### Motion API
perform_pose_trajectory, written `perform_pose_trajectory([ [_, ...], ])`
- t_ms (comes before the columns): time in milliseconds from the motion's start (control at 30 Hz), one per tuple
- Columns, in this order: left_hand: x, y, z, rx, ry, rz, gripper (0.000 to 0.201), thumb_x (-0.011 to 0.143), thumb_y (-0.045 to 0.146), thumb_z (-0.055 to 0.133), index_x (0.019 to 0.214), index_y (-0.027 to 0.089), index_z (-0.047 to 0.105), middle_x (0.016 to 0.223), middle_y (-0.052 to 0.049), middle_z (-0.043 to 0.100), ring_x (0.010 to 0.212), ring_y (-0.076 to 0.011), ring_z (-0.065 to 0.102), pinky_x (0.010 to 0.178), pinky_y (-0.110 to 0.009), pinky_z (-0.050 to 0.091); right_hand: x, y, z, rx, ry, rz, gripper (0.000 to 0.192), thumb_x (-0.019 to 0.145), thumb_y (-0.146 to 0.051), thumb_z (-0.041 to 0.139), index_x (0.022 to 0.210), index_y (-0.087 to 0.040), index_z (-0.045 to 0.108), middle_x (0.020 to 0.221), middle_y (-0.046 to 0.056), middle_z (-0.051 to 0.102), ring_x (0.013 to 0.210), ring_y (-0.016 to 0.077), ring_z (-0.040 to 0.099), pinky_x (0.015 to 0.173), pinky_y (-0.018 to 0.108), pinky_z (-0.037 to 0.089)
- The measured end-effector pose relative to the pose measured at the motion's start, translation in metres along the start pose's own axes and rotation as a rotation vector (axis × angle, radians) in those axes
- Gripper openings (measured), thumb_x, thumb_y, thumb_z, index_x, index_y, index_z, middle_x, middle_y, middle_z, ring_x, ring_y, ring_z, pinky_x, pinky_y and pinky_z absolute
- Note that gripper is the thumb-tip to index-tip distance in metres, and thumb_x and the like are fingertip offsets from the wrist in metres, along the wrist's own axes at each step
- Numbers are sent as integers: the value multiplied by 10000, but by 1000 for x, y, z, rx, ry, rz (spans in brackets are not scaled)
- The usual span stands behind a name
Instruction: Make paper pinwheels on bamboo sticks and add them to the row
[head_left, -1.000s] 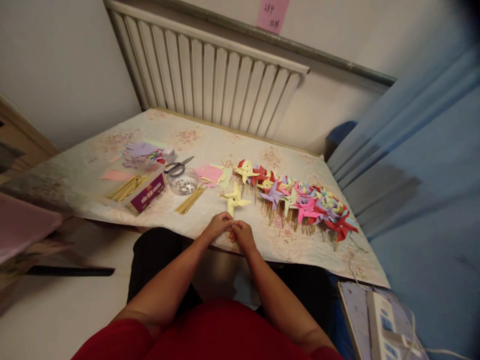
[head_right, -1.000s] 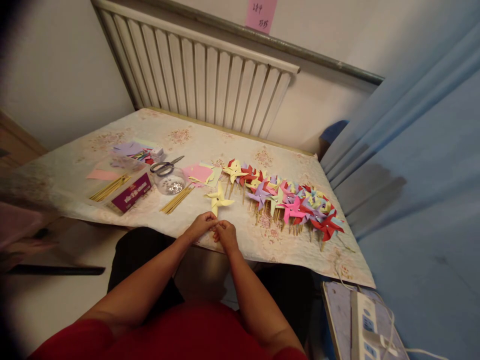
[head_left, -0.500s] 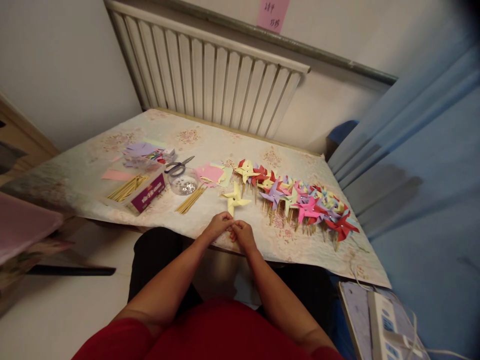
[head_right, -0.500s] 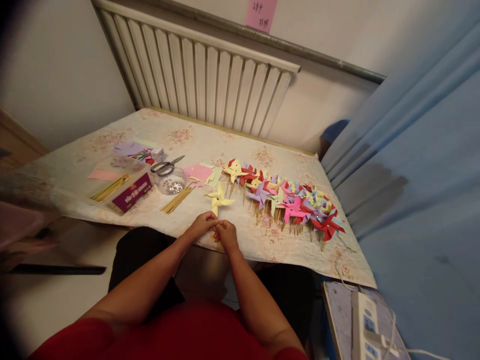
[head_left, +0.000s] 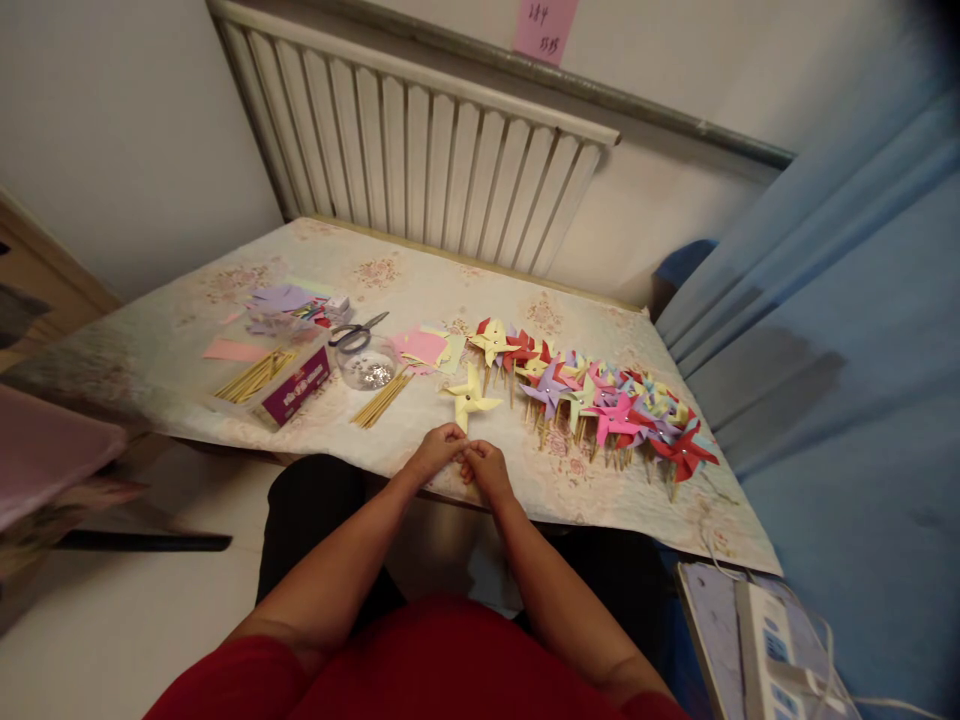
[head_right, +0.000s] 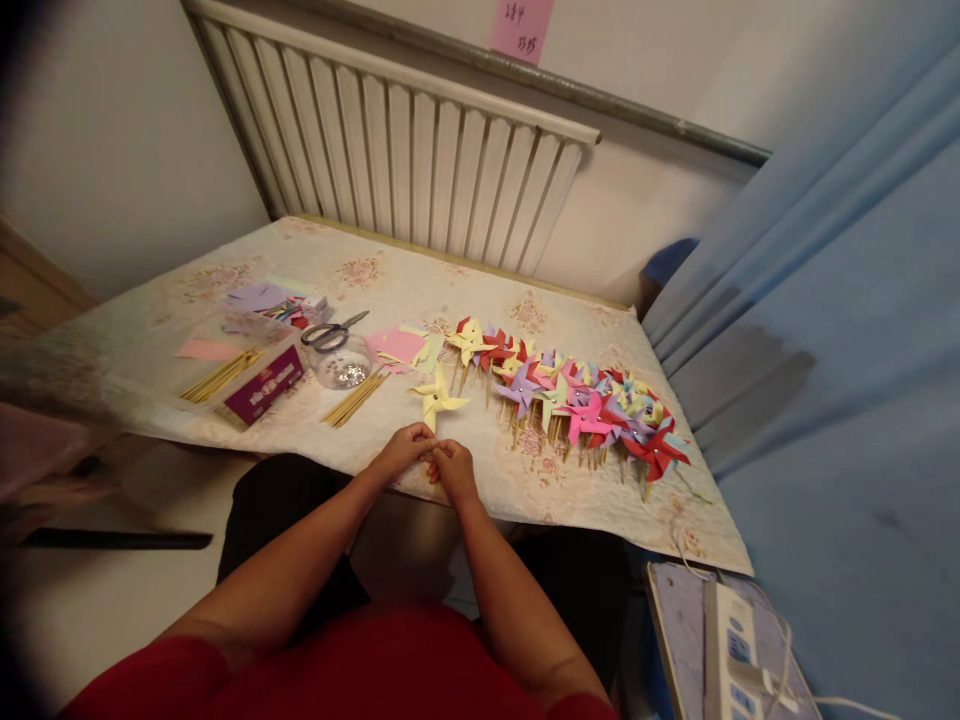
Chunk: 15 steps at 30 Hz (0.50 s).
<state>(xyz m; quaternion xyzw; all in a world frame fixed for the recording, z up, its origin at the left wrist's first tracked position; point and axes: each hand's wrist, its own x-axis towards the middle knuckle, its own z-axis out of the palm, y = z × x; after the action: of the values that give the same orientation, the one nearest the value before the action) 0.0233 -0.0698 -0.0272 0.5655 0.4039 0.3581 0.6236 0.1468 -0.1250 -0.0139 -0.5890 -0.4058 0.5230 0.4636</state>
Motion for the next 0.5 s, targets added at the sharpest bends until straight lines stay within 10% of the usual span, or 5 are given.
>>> perform_pose_trajectory([
  [500,-2,5,2,7,13,-20,190,683,326,644,722,168,548,543,47,529,518,-106,477,537,-234,352,0,1,0,4,7,-8,105,740,-256,534,695,-176,586,457,-43,566,344,90,475,379,193,371],
])
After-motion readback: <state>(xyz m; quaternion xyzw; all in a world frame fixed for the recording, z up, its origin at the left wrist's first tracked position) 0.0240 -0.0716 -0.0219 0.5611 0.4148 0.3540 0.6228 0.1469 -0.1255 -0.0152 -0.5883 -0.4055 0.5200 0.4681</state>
